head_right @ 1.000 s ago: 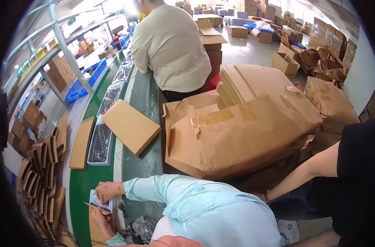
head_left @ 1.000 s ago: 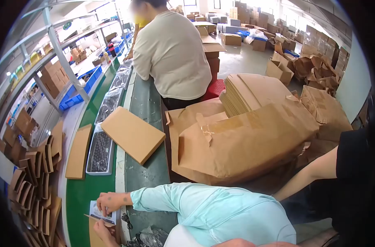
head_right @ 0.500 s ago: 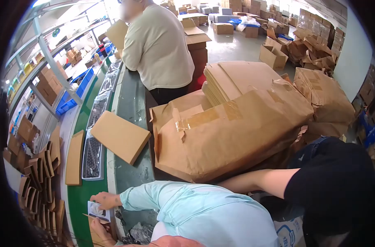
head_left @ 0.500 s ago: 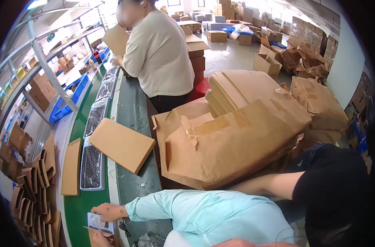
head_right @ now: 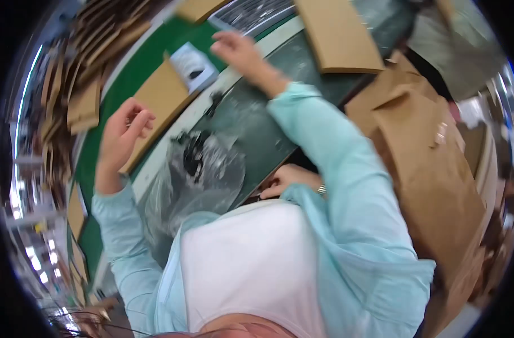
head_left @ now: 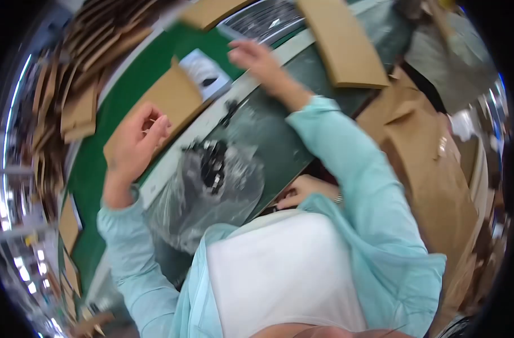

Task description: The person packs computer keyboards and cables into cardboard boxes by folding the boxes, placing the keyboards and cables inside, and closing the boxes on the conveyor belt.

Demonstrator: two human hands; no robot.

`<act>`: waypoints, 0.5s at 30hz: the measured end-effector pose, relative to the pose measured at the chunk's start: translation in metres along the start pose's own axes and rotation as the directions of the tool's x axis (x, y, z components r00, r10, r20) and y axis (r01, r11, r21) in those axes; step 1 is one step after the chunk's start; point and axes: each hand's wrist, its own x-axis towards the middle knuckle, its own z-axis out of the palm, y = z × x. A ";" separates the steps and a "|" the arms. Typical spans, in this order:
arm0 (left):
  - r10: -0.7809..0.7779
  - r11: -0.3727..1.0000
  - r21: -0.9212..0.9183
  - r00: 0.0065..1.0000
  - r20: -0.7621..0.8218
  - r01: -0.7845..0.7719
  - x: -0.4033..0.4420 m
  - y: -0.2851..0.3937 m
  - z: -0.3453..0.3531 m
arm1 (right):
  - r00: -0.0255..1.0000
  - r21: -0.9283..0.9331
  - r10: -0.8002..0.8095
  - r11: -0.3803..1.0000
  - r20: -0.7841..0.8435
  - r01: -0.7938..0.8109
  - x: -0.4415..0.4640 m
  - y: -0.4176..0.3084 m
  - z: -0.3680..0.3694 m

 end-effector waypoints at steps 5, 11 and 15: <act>0.057 0.941 0.258 0.855 0.516 -0.218 -0.138 0.088 0.005 | 0.955 0.184 0.059 0.976 0.292 -0.117 -0.021 -0.140 -0.016; 0.104 0.981 -0.191 0.749 0.654 0.030 -0.187 0.029 0.082 | 0.498 -0.132 0.150 0.989 0.854 -0.072 -0.042 -0.230 0.005; 0.207 0.949 -0.312 0.670 0.713 0.038 -0.203 0.013 0.096 | -0.045 -0.414 0.412 0.909 0.910 -0.055 -0.055 -0.230 0.032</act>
